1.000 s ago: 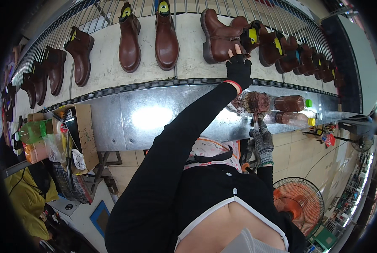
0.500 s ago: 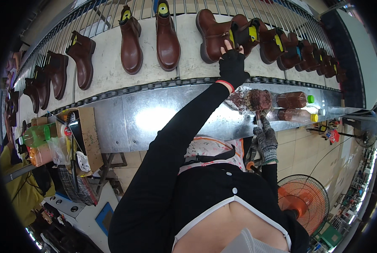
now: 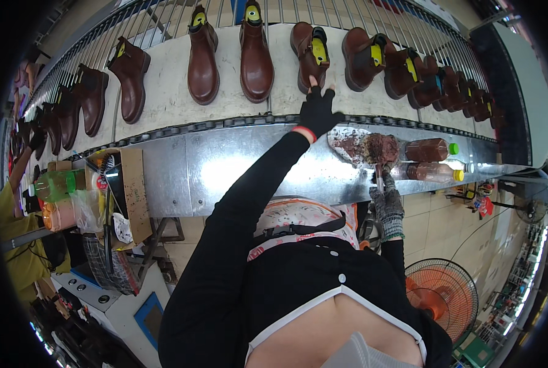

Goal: The person picks up boots from a conveyor belt one at a time, applies compound along the seams using an applicator tool, and places the boots back onto the conveyor belt.

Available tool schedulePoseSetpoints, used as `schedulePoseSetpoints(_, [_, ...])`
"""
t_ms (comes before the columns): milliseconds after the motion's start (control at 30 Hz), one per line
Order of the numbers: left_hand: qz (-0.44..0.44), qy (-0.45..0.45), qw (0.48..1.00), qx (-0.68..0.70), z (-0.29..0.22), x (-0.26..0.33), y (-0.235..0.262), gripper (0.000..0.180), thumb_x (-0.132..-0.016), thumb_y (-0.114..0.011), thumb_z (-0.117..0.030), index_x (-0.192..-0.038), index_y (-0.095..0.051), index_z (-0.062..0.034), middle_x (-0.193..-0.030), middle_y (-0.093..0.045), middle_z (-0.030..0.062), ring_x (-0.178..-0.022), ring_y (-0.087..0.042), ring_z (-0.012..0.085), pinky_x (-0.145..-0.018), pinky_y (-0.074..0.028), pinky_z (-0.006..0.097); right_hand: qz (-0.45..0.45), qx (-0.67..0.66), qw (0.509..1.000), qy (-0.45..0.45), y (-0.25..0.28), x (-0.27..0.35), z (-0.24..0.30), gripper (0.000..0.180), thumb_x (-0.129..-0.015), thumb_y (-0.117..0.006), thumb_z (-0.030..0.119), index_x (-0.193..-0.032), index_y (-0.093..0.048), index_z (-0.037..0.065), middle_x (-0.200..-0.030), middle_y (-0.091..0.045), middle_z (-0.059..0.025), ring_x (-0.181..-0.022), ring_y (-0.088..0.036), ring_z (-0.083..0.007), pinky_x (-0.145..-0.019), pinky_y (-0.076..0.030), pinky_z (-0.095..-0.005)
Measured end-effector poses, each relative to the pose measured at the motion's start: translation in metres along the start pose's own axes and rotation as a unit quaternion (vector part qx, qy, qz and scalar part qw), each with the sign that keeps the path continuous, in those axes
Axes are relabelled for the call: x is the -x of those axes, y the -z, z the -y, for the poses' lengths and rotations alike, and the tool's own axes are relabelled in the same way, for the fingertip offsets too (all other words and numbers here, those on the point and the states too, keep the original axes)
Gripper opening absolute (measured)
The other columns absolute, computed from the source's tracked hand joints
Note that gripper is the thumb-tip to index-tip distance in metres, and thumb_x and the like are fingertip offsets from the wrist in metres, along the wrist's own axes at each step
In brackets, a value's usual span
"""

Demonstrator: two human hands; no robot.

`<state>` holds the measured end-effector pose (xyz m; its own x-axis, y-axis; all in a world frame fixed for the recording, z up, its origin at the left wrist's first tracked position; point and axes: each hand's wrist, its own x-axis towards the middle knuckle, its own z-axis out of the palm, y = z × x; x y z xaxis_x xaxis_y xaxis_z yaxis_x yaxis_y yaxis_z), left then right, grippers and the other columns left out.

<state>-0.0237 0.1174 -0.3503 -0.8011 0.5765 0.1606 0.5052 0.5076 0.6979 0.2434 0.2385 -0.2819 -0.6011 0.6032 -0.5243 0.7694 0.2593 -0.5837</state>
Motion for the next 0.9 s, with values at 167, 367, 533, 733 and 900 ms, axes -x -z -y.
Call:
schedulePoseSetpoints(167, [-0.027,-0.076,0.996,0.033,0.02,0.059,-0.021,0.066,-0.069,-0.071,-0.032,-0.127,-0.048,-0.0123,-0.142,-0.021,0.0302,-0.128,-0.028,0.0444,-0.105,-0.025,0.05,-0.04,0.209,0.977,0.023,0.009,0.014,0.013,0.059,-0.087,-0.054,0.029,-0.14,-0.033,0.015,-0.105,-0.059,-0.0191,-0.09,-0.059,-0.0319,-0.08,-0.047,-0.0393])
schedulePoseSetpoints(367, [0.012,-0.162,0.981,-0.11,0.059,0.102,0.002,0.058,-0.078,-0.065,-0.033,-0.13,-0.047,-0.0137,-0.14,-0.032,0.024,-0.131,-0.029,0.0393,-0.106,-0.024,0.051,-0.011,0.168,0.986,0.003,0.025,0.015,0.022,0.057,-0.086,-0.056,0.031,-0.137,-0.038,0.016,-0.116,-0.056,-0.0184,-0.103,-0.056,-0.0323,-0.086,-0.045,-0.0388])
schedulePoseSetpoints(533, [0.017,-0.157,0.982,-0.107,0.053,0.107,0.006,0.054,-0.08,-0.061,-0.033,-0.128,-0.049,-0.0122,-0.139,-0.035,0.022,-0.13,-0.031,0.0375,-0.106,-0.024,0.049,-0.038,0.209,0.972,0.106,0.023,-0.011,-0.009,0.054,-0.086,-0.057,0.017,-0.137,-0.039,0.017,-0.095,-0.063,-0.0128,-0.057,-0.057,-0.0134,-0.054,-0.05,-0.0288])
schedulePoseSetpoints(733, [0.011,-0.153,0.982,-0.112,0.056,0.11,0.005,0.054,-0.08,-0.06,-0.034,-0.128,-0.049,-0.0132,-0.139,-0.035,0.0211,-0.13,-0.031,0.0366,-0.106,-0.024,0.049,-0.029,0.209,0.973,0.095,0.021,-0.014,-0.013,0.055,-0.086,-0.057,0.017,-0.137,-0.039,0.017,-0.093,-0.063,-0.0144,-0.061,-0.059,-0.0161,-0.057,-0.05,-0.031])
schedulePoseSetpoints(900, [0.013,-0.162,0.979,-0.121,0.059,0.103,-0.002,0.055,-0.08,-0.061,-0.034,-0.129,-0.049,-0.0124,-0.14,-0.034,0.0207,-0.13,-0.031,0.0367,-0.105,-0.025,0.05,-0.124,0.269,0.939,0.177,0.011,-0.017,-0.043,0.054,-0.085,-0.057,0.025,-0.135,-0.041,0.015,-0.087,-0.062,-0.0181,-0.062,-0.061,-0.0192,-0.058,-0.05,-0.0342])
